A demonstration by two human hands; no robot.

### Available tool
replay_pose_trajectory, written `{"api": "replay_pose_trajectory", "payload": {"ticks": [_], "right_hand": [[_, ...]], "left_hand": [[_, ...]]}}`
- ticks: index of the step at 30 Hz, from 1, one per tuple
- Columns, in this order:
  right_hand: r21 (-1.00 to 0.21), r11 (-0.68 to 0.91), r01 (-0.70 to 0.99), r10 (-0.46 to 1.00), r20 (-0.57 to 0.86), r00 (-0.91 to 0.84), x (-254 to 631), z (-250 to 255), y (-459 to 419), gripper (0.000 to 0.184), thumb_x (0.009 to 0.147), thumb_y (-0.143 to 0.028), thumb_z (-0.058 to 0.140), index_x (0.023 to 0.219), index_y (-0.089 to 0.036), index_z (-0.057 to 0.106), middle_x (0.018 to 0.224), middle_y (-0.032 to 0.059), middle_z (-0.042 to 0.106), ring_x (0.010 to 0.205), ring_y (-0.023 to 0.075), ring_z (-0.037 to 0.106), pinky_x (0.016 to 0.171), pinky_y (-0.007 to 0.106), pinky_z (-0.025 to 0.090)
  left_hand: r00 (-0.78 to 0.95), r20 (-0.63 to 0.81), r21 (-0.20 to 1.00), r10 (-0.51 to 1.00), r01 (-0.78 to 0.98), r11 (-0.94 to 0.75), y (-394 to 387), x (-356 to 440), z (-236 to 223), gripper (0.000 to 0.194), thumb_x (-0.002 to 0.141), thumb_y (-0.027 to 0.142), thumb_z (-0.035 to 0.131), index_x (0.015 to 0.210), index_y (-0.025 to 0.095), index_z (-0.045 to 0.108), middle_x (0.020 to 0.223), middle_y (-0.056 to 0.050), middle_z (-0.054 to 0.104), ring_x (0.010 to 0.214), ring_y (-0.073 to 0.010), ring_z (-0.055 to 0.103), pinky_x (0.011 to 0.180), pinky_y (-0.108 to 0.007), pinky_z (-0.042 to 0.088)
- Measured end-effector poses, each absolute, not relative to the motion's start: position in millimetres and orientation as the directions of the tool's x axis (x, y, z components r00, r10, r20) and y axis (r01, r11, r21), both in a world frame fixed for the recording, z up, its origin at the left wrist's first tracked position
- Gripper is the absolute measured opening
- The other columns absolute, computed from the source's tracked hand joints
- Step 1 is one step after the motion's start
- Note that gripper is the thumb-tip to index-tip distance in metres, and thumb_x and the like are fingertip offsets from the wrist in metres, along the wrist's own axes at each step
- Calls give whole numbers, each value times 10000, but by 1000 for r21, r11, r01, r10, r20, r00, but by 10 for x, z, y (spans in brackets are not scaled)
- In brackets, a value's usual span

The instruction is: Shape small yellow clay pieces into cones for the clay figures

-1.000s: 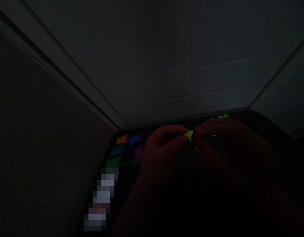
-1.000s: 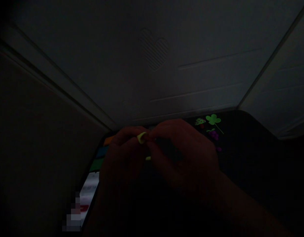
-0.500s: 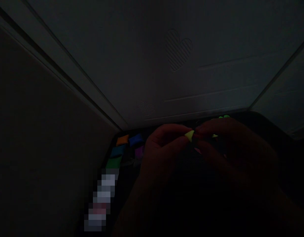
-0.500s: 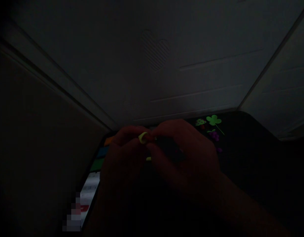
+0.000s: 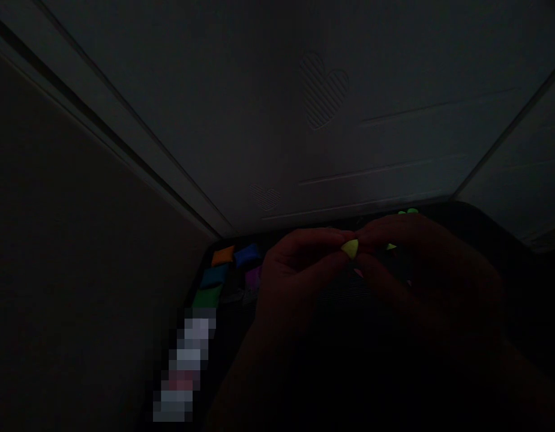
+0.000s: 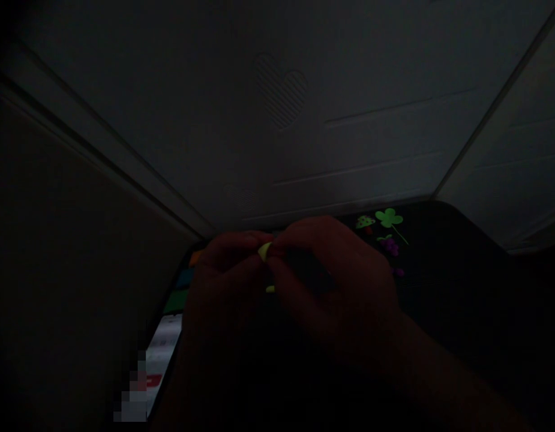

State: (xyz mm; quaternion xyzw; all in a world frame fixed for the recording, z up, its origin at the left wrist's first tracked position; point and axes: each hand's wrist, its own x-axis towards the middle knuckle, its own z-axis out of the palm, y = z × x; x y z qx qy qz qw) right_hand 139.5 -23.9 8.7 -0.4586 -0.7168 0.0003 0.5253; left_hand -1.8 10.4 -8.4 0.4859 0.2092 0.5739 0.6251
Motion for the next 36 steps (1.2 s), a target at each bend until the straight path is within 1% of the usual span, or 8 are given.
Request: {"api": "replay_pose_trajectory", "payload": {"ticks": [4,9,15,18,21,26,33,36], "right_hand": [[-474,581,662,658,752,-39,1395,98,-235,90,793,-171,596,858,-233,606,797,-4,676,721,143,645,652,263,520],[-458,591,664,644,764,-47,1395,89,-224,95,792,-156,596,857,-224,604,808,-5,683,740,134,646,662,249,516],[-447,601,663,640,765,-65,1388,103,-214,98,775,-127,601,837,-203,603,794,-6,683,740,116,643,669,219,508],[-458,590,665,654,754,-60,1390,100,-216,93,780,-135,600,840,-207,602,805,-10,683,750,113,640,676,217,506],[-466,588,661,656,753,-52,1394,95,-220,93,780,-140,599,844,-207,598,812,-11,682,758,110,637,688,215,506],[-454,584,673,646,762,-47,1401,93,-231,106,780,-153,610,866,-213,593,819,-12,680,761,112,635,698,215,507],[-473,568,673,662,749,-32,1392,95,-225,112,778,-138,608,852,-220,592,805,-7,678,753,129,647,678,236,508],[-480,568,668,665,746,-29,1394,91,-222,112,778,-150,616,859,-224,594,807,-8,678,748,130,644,673,241,506]], "left_hand": [[249,285,861,926,-492,-133,97,-24,-76,164,715,148,727,798,289,735,864,38,746,824,-125,689,770,-221,557],[235,260,863,937,-492,-116,90,-10,-55,130,708,159,735,768,274,736,816,48,744,776,-100,687,716,-175,556],[209,260,866,943,-482,-132,87,3,-49,141,694,155,748,764,276,732,811,59,742,757,-82,686,690,-152,555],[204,255,874,945,-466,-135,89,4,-48,143,695,150,746,758,277,731,803,59,743,752,-86,688,690,-158,559],[216,247,881,945,-457,-126,94,3,-50,129,689,169,754,757,275,731,811,51,746,758,-96,691,699,-169,563],[240,267,867,933,-483,-124,103,-3,-68,126,705,178,745,778,280,728,815,61,745,759,-73,686,689,-131,548],[188,257,877,948,-457,-147,115,-8,-63,128,671,196,770,753,286,732,795,47,746,742,-107,697,691,-183,570],[186,269,873,945,-462,-158,123,-14,-70,133,669,198,772,754,291,730,797,56,746,749,-99,696,699,-171,568]]}}
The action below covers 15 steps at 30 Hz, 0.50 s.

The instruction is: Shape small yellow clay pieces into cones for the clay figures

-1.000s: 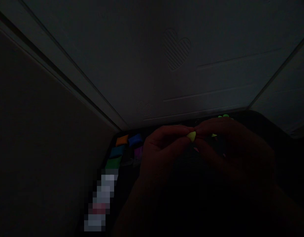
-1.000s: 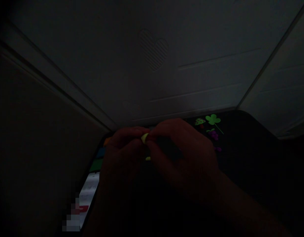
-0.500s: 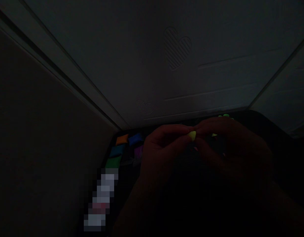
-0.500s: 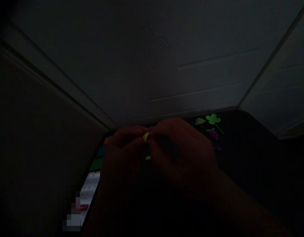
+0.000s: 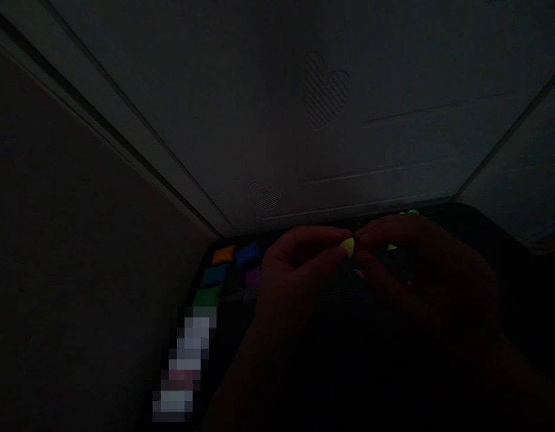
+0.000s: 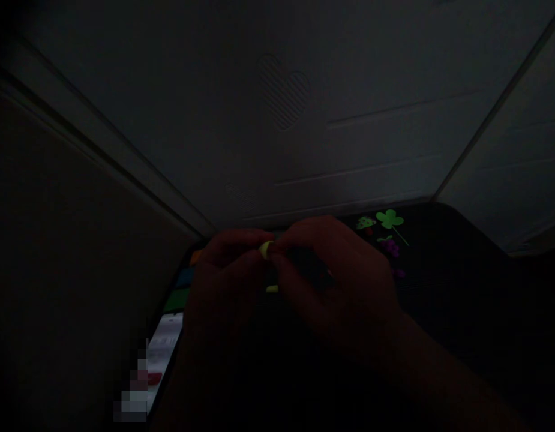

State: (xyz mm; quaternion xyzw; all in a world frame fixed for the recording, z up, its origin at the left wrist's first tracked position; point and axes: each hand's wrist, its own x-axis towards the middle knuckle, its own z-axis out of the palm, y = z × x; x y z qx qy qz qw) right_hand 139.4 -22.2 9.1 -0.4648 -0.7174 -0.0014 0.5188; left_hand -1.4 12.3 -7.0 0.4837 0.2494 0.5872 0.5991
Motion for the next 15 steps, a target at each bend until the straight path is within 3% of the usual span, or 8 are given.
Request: {"api": "replay_pose_trajectory", "payload": {"ticks": [15], "right_hand": [[-639,531,556,754,655,33,1421,71,-259,108,797,-200,624,891,-251,609,837,-34,660,749,112,618,661,219,494]], "left_hand": [[93,482,850,871,-293,-439,60,-42,-99,283,698,99,734,902,291,695,881,39,743,817,-126,703,730,-200,586]]}}
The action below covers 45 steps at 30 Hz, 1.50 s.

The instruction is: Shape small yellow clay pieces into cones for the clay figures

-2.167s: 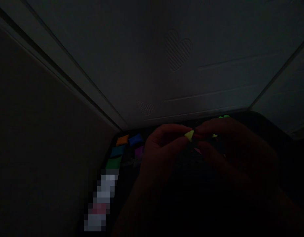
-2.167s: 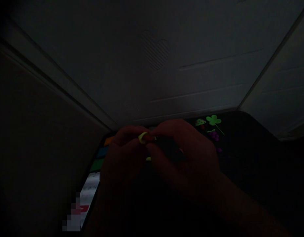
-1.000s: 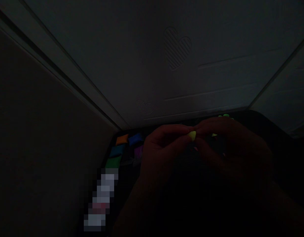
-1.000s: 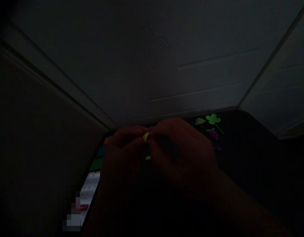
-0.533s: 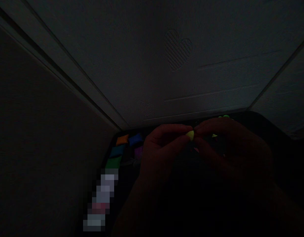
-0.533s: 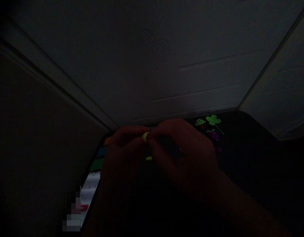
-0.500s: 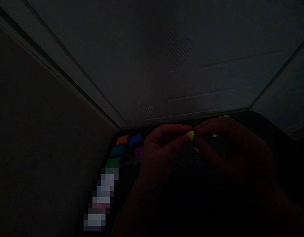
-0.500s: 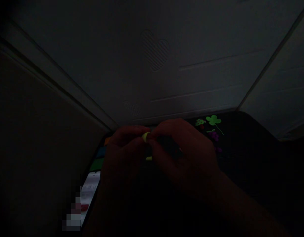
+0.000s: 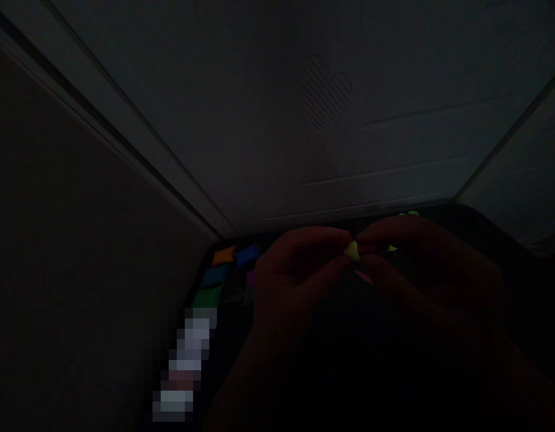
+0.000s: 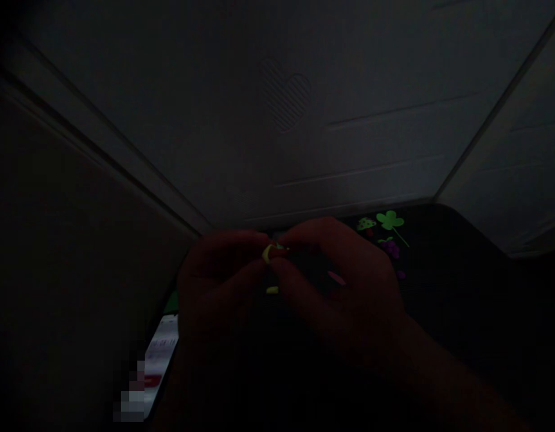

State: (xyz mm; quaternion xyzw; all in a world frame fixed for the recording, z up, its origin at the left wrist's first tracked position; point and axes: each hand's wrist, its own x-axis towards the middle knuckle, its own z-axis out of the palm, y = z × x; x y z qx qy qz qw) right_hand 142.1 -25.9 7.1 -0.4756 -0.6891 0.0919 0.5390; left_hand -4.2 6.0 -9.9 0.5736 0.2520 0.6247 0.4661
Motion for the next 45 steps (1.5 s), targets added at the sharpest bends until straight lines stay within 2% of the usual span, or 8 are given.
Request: {"api": "replay_pose_trajectory", "payload": {"ticks": [5,12,18,30,45], "right_hand": [[-619,530,580,758,652,4,1422,98,-249,100,790,-209,631,877,-257,621,810,-33,668,726,119,626,629,227,496],[-609,538,583,760,649,-22,1439,116,-248,108,779,-192,628,870,-250,633,826,-25,686,737,134,641,628,237,503],[-616,557,557,779,620,-94,1490,138,-220,117,776,-177,624,864,-253,630,807,-26,684,708,133,642,642,240,514],[-603,552,576,775,627,-86,1497,124,-199,112,770,-186,620,859,-254,628,804,-14,695,697,153,655,633,265,528],[-613,530,586,774,632,-39,1506,103,-223,113,791,-199,615,880,-266,637,811,-28,690,695,137,648,628,244,520]], "left_hand": [[100,511,838,854,-280,-468,60,-57,-90,331,692,47,721,918,288,702,900,37,737,837,-120,697,760,-198,579],[40,461,870,887,-219,-442,19,-32,-21,283,669,63,740,844,284,719,845,30,743,801,-144,703,763,-243,582],[66,463,877,884,-175,-447,8,-70,6,283,665,73,746,853,283,720,822,24,744,779,-148,704,752,-252,585],[42,504,863,863,-70,-501,-5,-66,7,260,692,98,731,881,276,725,855,12,740,800,-151,693,787,-273,573],[16,476,874,880,-124,-470,16,-56,-4,248,668,107,755,846,276,720,820,24,738,771,-135,695,753,-238,575]]}}
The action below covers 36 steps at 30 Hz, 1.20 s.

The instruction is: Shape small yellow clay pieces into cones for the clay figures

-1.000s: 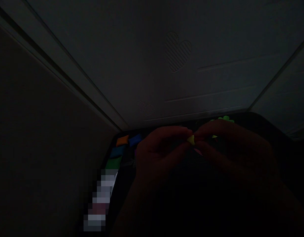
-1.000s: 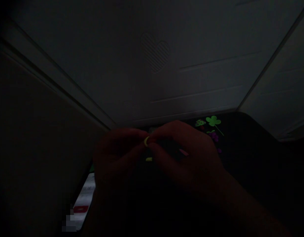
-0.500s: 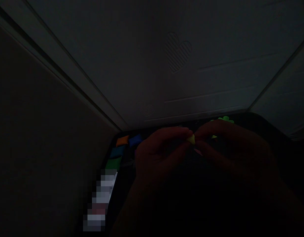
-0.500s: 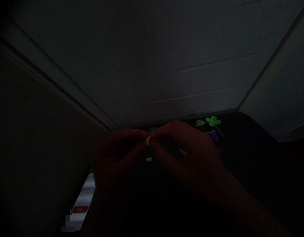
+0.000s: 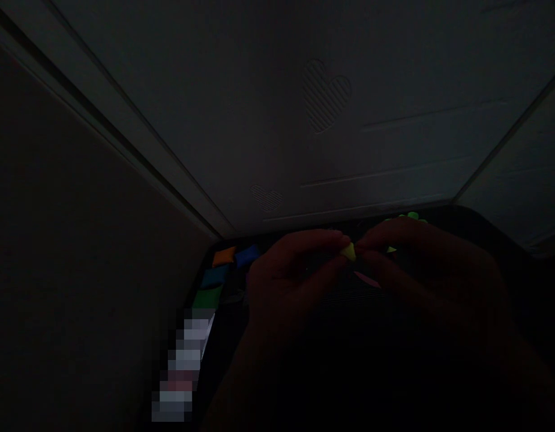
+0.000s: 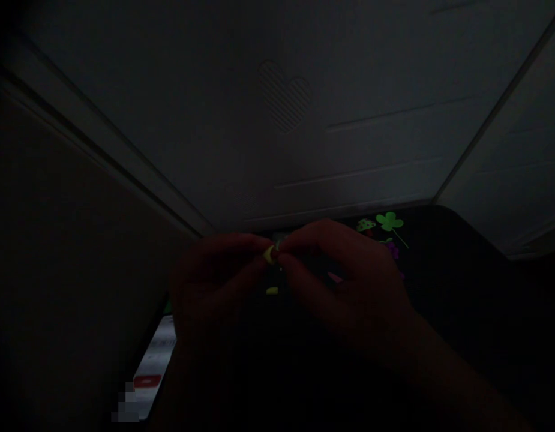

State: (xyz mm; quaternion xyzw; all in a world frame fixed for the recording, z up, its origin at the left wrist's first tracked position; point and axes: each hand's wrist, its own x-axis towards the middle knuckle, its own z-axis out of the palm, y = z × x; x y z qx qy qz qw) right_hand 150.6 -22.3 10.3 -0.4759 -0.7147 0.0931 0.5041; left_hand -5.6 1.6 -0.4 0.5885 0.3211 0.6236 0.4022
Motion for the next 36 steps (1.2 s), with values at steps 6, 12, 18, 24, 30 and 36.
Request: {"api": "replay_pose_trajectory", "payload": {"ticks": [6,12,18,24,30,36], "right_hand": [[-620,521,587,783,621,-38,1520,96,-221,118,791,-235,629,904,-268,641,804,-25,688,683,146,649,612,256,524],[-591,537,602,722,691,34,1527,74,-243,90,819,-219,594,894,-263,618,818,-15,687,706,150,653,628,269,526],[-466,600,651,662,746,-76,1432,82,-244,113,803,-166,600,868,-259,608,772,-18,693,707,149,653,627,268,527],[-472,579,665,674,736,-65,1385,97,-223,123,806,-171,593,843,-283,628,788,-20,714,706,170,668,606,293,525],[-474,569,672,673,738,-49,1384,110,-232,129,791,-150,612,840,-264,645,795,-19,715,724,155,672,625,268,524],[-519,580,627,685,728,-30,1381,113,-209,81,786,-162,626,817,-236,639,754,-27,702,671,131,655,618,246,528]], "left_hand": [[6,469,878,883,-113,-466,47,-71,-21,229,687,107,742,843,274,717,828,34,736,772,-113,689,720,-192,563],[-24,413,897,910,-159,-411,99,-41,-41,133,688,171,751,798,240,722,783,13,736,731,-124,692,681,-201,569],[4,352,880,936,-342,-330,117,12,-97,120,710,165,734,784,257,718,786,29,739,728,-113,695,694,-201,568],[27,342,845,939,-447,-295,82,52,-108,132,714,131,724,758,254,708,845,39,727,812,-111,691,753,-210,565],[76,346,836,935,-477,-271,71,67,-118,121,725,128,714,756,246,714,840,34,719,812,-105,687,758,-202,556],[62,353,837,934,-466,-286,73,69,-129,107,713,151,729,755,249,722,841,36,719,801,-93,678,749,-185,552]]}}
